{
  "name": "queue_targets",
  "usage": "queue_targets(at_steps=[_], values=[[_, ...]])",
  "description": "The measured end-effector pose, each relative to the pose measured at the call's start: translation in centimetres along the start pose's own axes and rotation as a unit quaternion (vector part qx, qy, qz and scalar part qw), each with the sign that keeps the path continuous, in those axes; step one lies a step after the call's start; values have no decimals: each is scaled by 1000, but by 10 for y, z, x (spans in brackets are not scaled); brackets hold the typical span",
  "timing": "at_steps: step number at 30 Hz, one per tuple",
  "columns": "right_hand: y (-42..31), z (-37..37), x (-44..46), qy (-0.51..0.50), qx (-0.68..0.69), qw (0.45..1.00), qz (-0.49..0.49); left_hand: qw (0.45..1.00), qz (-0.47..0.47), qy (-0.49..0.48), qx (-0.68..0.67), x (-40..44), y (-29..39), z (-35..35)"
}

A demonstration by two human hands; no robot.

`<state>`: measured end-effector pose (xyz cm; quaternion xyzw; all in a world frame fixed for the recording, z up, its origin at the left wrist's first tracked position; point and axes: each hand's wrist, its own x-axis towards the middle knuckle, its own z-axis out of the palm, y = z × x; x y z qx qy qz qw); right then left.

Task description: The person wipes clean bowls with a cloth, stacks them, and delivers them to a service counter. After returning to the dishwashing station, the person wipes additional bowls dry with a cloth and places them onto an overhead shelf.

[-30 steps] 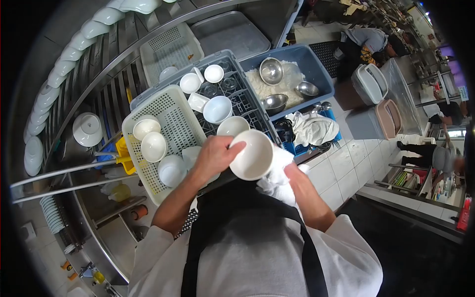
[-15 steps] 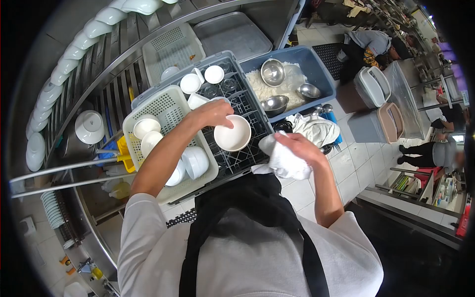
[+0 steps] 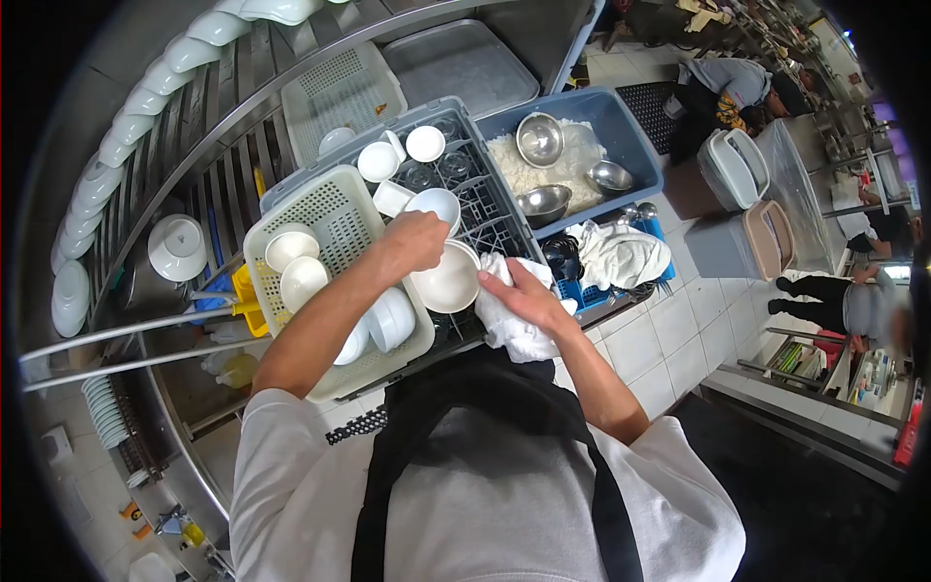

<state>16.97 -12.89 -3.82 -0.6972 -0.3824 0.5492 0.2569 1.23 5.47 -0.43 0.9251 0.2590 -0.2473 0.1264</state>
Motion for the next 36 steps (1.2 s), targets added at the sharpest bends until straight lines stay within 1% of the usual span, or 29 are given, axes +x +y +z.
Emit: queue_targets(at_steps=[2, 3, 4, 5, 6, 7, 8, 10, 11, 12, 14, 15, 16, 17, 18, 19, 20, 22, 24, 25, 27, 29, 31, 32, 33, 34, 35, 36], values=[[1, 13, 2, 64, -34, 995, -73, 1000, -18, 9, -14, -9, -2, 7], [-2, 15, 6, 27, 29, 990, -134, 998, -12, 49, -37, -11, -5, 14], [-3, 16, 6, 23, 25, 990, -137, 994, -7, 88, -60, -12, -8, 20], [-4, 18, 3, 42, -13, 988, -148, 994, -14, 91, -63, -13, -11, 26], [-8, 23, 0, 59, -51, 984, -161, 990, 11, 134, -41, -15, -13, 29], [-6, 30, 1, 91, -95, 972, -195, 983, 34, 177, -18, -19, -14, 32], [-8, 34, 0, 81, -99, 971, -202, 983, 22, 180, -20, -19, -16, 37], [-23, 38, -9, 137, -169, 958, -186, 963, 43, 220, -151, -13, -17, 46], [-32, 41, -15, 141, -161, 959, -185, 965, 45, 195, -167, -12, -19, 44], [-38, 46, -17, 136, -164, 959, -187, 965, 40, 197, -170, -13, -19, 42], [-44, 52, -20, 144, -165, 960, -175, 980, -10, 123, -158, -15, -15, 39], [-44, 54, -18, 146, -168, 955, -196, 979, -13, 127, -159, -20, -16, 39], [-40, 54, -15, 143, -170, 954, -200, 970, 18, 203, -132, -28, -19, 40], [-34, 54, -12, 160, -192, 939, -238, 955, 48, 275, -103, -37, -22, 42], [-27, 52, -9, 178, -211, 922, -273, 955, 46, 275, -102, -53, -29, 39], [-22, 47, -3, 187, -195, 918, -291, 913, 22, 350, -208, -74, -38, 32], [-37, 33, -10, 94, -92, 973, -189, 854, 0, 418, -310, -94, -48, 30], [-38, 16, -25, 106, -13, 977, -185, 890, -181, 363, -208, -132, -80, 40], [-29, 2, -36, 177, 101, 966, -157, 898, -325, 224, -197, -147, -95, 64], [-33, -8, -46, 222, 95, 956, -168, 899, -322, 221, -199, -143, -99, 77], [-37, -28, -63, 298, 92, 934, -174, 892, -393, 101, -198, -129, -104, 101], [-48, -39, -77, 344, 105, 918, -164, 893, -384, 120, -201, -116, -114, 128], [-52, -44, -83, 336, 117, 913, -198, 892, -379, 139, -201, -126, -125, 134], [-56, -44, -87, 327, 111, 911, -223, 839, -369, 179, -358, -140, -131, 134], [-67, -36, -91, 316, 132, 907, -246, 761, -348, 214, -504, -150, -133, 133], [-80, -23, -95, 304, 154, 902, -267, 761, -349, 215, -503, -155, -130, 138], [-91, -10, -95, 280, 178, 902, -277, 583, -243, 287, -720, -160, -124, 143], [-91, 2, -88, 272, 173, 902, -288, 352, -110, 333, -868, -165, -119, 145]])
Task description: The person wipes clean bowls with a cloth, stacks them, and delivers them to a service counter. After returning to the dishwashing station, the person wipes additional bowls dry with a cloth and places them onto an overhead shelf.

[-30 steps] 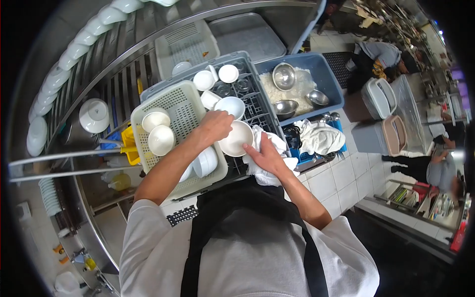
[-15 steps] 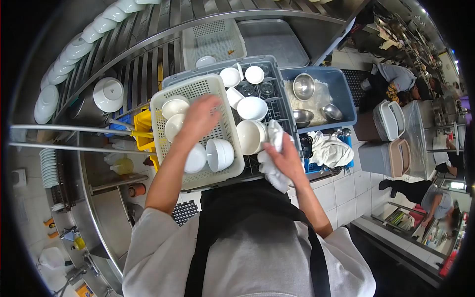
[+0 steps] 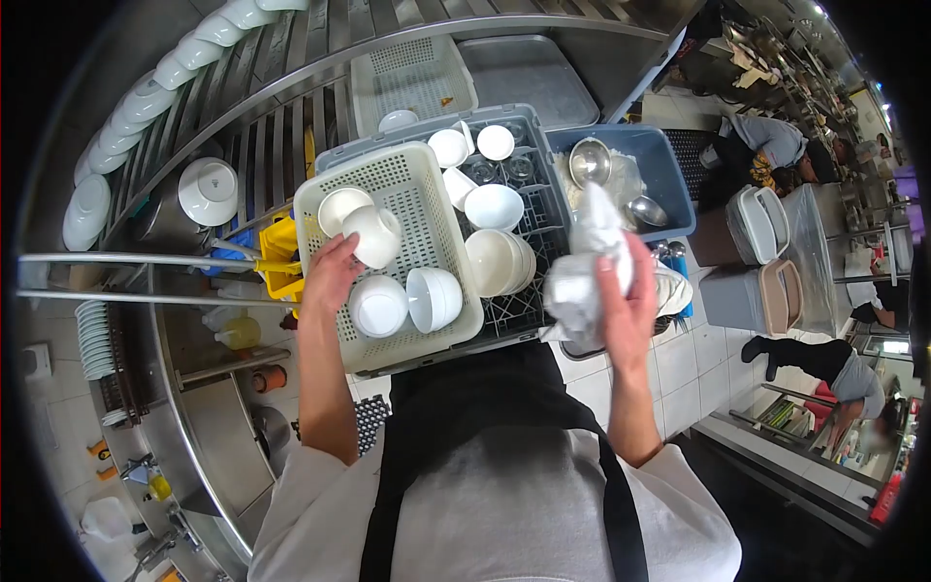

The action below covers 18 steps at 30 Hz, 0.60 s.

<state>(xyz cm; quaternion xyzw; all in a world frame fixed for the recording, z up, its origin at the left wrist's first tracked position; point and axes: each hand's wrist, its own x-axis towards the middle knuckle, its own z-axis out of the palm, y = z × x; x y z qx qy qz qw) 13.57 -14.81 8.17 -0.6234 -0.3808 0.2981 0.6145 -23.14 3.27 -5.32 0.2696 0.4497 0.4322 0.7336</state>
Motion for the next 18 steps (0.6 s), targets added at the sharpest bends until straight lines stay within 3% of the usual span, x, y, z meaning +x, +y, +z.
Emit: queue_targets(at_steps=[2, 5, 6, 7, 8, 10, 11, 12, 14, 17, 18], values=[[-5, 33, -4, -38, -55, 996, -62, 997, 10, 9, -70, -22, -5, 26], [-16, 86, -8, -124, -172, 942, -259, 993, 87, 27, -76, -59, -20, 77], [-14, 105, -7, -159, -172, 904, -357, 991, 131, -8, 19, -74, -24, 95], [-22, 121, -9, -234, -218, 890, -324, 977, 173, -40, 115, -86, -26, 103], [-18, 126, -5, -240, -217, 888, -327, 977, 177, -34, 112, -95, -24, 103], [6, 143, 11, -237, -108, 943, -209, 975, 125, -123, 133, -111, -21, 98], [24, 141, 25, -248, 43, 962, 106, 971, 115, -167, 128, -115, -17, 84], [26, 126, 36, -326, 292, 864, 249, 971, 120, -161, 126, -121, -18, 82], [14, 111, 21, -315, 397, 753, 420, 946, 155, -282, -37, -125, -21, 83], [45, 83, 0, -255, 383, 764, 453, 961, 119, -238, -71, -116, -31, 85], [31, 80, -5, -288, 334, 841, 314, 966, 102, -209, -111, -112, -33, 94]])
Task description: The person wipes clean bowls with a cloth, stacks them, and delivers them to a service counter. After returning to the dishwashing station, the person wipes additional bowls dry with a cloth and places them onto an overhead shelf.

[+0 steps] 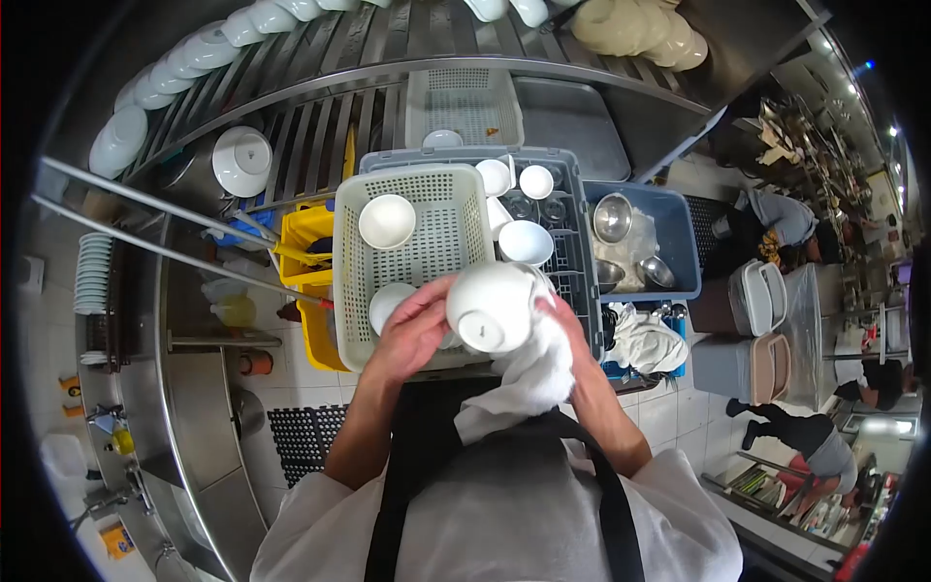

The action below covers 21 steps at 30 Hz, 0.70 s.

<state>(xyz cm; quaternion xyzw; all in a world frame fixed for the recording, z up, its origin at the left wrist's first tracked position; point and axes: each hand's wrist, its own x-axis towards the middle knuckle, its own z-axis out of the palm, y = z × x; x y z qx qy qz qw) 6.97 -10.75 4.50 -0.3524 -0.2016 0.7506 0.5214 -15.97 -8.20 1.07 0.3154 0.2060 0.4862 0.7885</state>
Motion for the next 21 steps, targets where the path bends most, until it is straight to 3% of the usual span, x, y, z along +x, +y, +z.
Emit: queue_targets(at_steps=[2, 4, 5, 6, 7, 8, 10, 11, 13, 16, 17, 18, 20, 21], values=[[-6, -1, -15, -30, -332, 942, -48, 997, -48, 42, -42, -4, -7, 20], [0, 10, -25, -132, -472, 863, -126, 976, -90, 63, -190, -10, 2, 52], [4, 15, -24, -181, -524, 810, -192, 987, -71, 107, -101, -6, -6, 47], [5, 19, -23, -228, -570, 747, -255, 986, -75, 105, -100, -5, -7, 43], [1, 23, -26, -215, -590, 765, -145, 991, -93, 80, -44, -5, -6, 38], [3, 21, -21, -207, -588, 769, -144, 992, -113, 55, 12, -6, -7, 35], [8, 21, -3, -160, -715, 652, -195, 989, -113, 59, 79, -2, -3, 45], [13, 28, -1, -153, -714, 655, -193, 985, -70, 61, 148, 1, -2, 46], [8, 47, 5, -13, -690, 721, -64, 970, -15, 63, 233, 12, -1, 44], [-22, 28, 4, -242, -546, 802, -10, 992, -10, 49, 118, 9, 0, 38], [-41, 31, -12, -196, -397, 890, 111, 991, -14, 48, 121, 7, 2, 37], [-61, 37, -29, -99, -364, 913, 154, 995, 3, 62, 75, 6, 5, 36], [-53, 17, -42, 22, -281, 958, 42, 994, 46, 95, -26, 7, 8, 36], [-40, 14, -40, 62, -273, 960, -14, 994, 33, 63, -87, 9, 6, 31]])
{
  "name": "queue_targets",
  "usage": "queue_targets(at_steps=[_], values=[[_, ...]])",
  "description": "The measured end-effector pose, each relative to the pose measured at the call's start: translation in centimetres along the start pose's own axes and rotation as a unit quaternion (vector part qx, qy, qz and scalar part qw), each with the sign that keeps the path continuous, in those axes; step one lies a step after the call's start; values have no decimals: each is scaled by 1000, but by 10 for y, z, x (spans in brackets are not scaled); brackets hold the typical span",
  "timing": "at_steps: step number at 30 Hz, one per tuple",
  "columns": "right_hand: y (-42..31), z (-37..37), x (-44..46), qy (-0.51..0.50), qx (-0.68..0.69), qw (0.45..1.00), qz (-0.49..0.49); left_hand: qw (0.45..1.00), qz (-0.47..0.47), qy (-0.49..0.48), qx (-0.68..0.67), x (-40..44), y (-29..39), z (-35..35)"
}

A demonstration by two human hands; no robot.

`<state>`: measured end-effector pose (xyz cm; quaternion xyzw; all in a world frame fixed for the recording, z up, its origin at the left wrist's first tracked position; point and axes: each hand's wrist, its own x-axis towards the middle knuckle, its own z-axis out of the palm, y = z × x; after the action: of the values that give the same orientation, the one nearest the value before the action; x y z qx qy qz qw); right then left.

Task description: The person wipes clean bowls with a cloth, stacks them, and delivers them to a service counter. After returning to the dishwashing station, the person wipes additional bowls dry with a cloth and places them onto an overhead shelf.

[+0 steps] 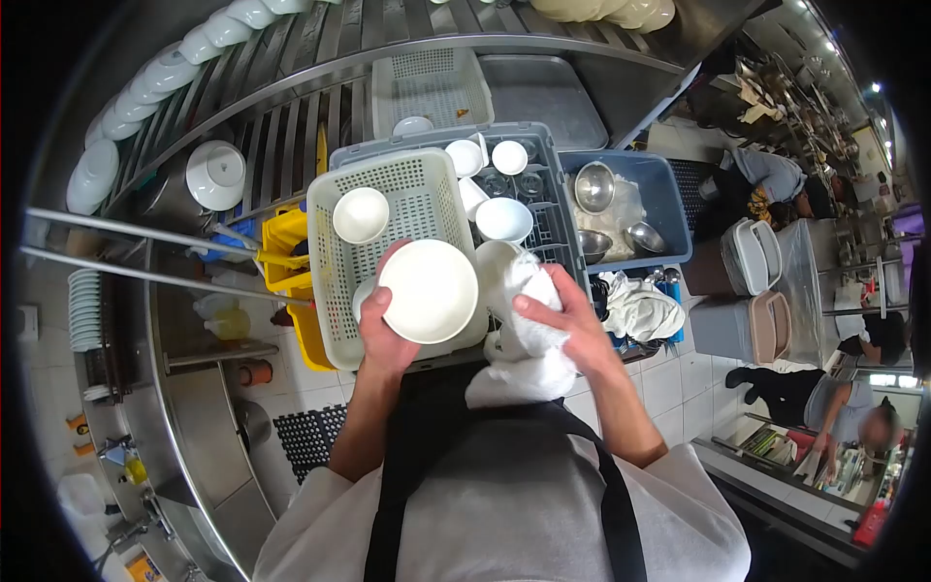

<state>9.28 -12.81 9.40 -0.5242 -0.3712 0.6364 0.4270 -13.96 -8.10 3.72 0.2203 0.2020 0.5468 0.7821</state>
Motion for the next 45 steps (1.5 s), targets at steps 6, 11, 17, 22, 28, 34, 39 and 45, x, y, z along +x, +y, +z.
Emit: queue_targets(at_steps=[6, 11, 17, 22, 28, 34, 39, 45], values=[[45, 6, 20, 49, -164, 984, -48, 919, -56, -61, 384, 4, -3, -3], [-5, 1, 24, -63, -276, 906, -314, 746, -89, -57, 657, 15, 4, 9], [41, -40, 22, 83, 76, 994, -10, 539, -100, 48, 835, 81, 43, -38], [6, -80, -61, -77, 285, 955, -22, 426, -95, 132, 890, 149, 44, -93], [49, -65, -96, -199, -131, 968, 77, 440, -97, 152, 880, 181, 50, -93], [45, -66, -115, -91, -133, 979, 124, 451, 13, -40, 892, 144, 74, -163], [21, -75, -95, -70, -106, 992, -14, 490, -109, 28, 864, 140, 76, -142], [-4, 5, -17, 151, -20, 971, -185, 973, -33, 217, -71, 100, 77, -148]])
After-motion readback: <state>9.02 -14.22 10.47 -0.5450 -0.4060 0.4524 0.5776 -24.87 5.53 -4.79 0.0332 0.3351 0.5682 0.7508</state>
